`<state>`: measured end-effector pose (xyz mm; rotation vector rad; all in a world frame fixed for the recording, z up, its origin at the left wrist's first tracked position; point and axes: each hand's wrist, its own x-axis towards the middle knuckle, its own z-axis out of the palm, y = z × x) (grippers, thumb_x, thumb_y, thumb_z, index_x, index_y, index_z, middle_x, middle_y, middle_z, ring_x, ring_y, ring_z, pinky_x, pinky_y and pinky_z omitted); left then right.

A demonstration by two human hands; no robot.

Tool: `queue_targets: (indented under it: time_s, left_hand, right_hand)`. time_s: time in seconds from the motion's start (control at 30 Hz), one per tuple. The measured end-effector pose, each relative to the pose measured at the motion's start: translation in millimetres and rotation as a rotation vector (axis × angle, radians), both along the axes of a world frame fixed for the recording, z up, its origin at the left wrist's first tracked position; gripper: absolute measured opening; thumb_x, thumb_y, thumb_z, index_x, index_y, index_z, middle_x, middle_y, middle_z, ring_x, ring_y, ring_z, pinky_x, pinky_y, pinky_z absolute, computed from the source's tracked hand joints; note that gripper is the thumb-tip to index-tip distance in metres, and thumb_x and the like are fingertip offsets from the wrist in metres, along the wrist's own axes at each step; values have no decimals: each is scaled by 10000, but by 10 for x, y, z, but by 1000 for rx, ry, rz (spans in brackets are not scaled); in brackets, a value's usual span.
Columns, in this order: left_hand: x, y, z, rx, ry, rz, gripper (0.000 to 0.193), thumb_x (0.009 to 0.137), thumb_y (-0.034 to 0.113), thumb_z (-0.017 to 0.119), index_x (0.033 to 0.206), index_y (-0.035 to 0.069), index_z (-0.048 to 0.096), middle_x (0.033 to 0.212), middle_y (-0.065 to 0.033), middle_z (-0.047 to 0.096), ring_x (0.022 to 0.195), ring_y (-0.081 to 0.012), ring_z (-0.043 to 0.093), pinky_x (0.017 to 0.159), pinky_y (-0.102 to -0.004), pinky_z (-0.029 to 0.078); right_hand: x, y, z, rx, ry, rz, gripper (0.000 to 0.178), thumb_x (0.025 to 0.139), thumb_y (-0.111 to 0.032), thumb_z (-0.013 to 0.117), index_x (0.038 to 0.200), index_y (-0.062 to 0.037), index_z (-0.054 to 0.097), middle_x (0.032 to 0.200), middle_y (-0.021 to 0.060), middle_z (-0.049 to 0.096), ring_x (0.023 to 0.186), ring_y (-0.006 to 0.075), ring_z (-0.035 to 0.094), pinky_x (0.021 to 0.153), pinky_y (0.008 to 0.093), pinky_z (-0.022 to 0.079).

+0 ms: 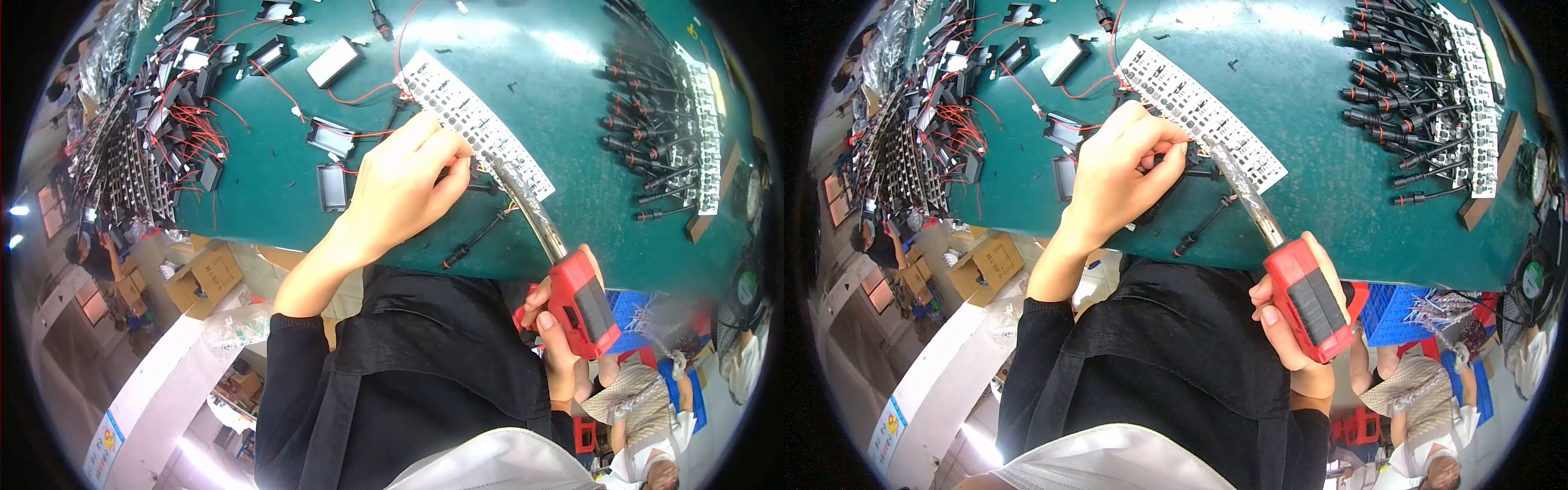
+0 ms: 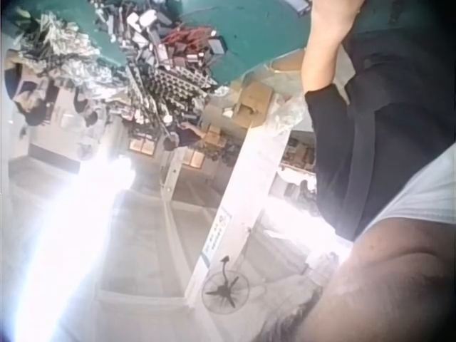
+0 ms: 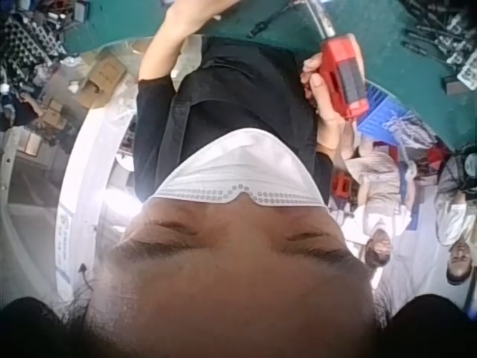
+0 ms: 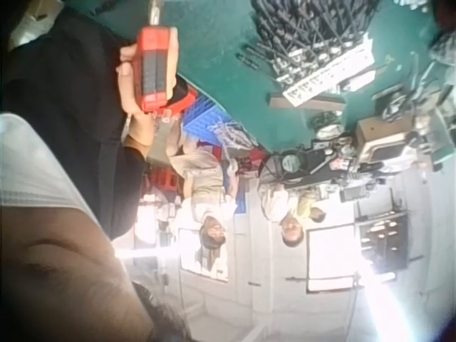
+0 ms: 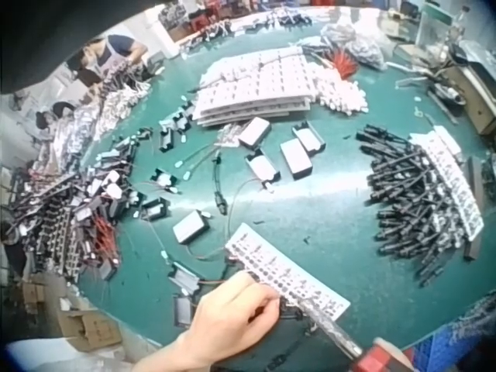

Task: The person attaches wires from battery packs onto a circuit board strip using a soldering iron by hand.

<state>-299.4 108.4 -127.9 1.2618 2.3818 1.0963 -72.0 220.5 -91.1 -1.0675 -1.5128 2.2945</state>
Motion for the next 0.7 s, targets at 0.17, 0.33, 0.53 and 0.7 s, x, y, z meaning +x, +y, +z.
queue_targets:
  time_s: [0.17, 0.33, 0.53, 0.7]
  left_hand:
    - [-9, -1, -14, -5, 5, -3, 122, 755, 11, 694, 858, 47, 638, 730, -6, 534, 558, -76, 518, 495, -210, 429]
    - [-45, 11, -12, -11, -1, -5, 111, 760, 15, 692, 849, 47, 633, 737, -7, 536, 568, -76, 535, 499, -209, 434]
    - [-50, -23, 47, -2, 41, 16, 99, 758, 37, 684, 829, 55, 617, 745, -46, 550, 585, -139, 588, 509, -256, 482]
    - [-16, -13, -5, 4, 83, -16, 110, 747, 55, 654, 826, 57, 577, 794, -76, 550, 693, -248, 594, 592, -337, 493]
  right_hand:
    - [12, 3, -82, 16, -14, 59, 728, 737, -16, 641, 1382, 89, 320, 821, 102, 660, 660, 142, 617, 598, 247, 525]
    - [-21, -5, -9, -8, 1, 8, 768, 745, -48, 663, 1405, 59, 286, 821, 117, 637, 674, 159, 607, 593, 257, 520]
    - [-64, -15, 23, 40, 54, -30, 789, 764, -138, 664, 1386, 71, 226, 815, 126, 589, 575, 164, 552, 566, 265, 476]
    - [-29, -38, -24, 41, 126, -76, 844, 792, -147, 672, 1420, 75, 154, 845, 110, 578, 596, 149, 543, 574, 265, 480]
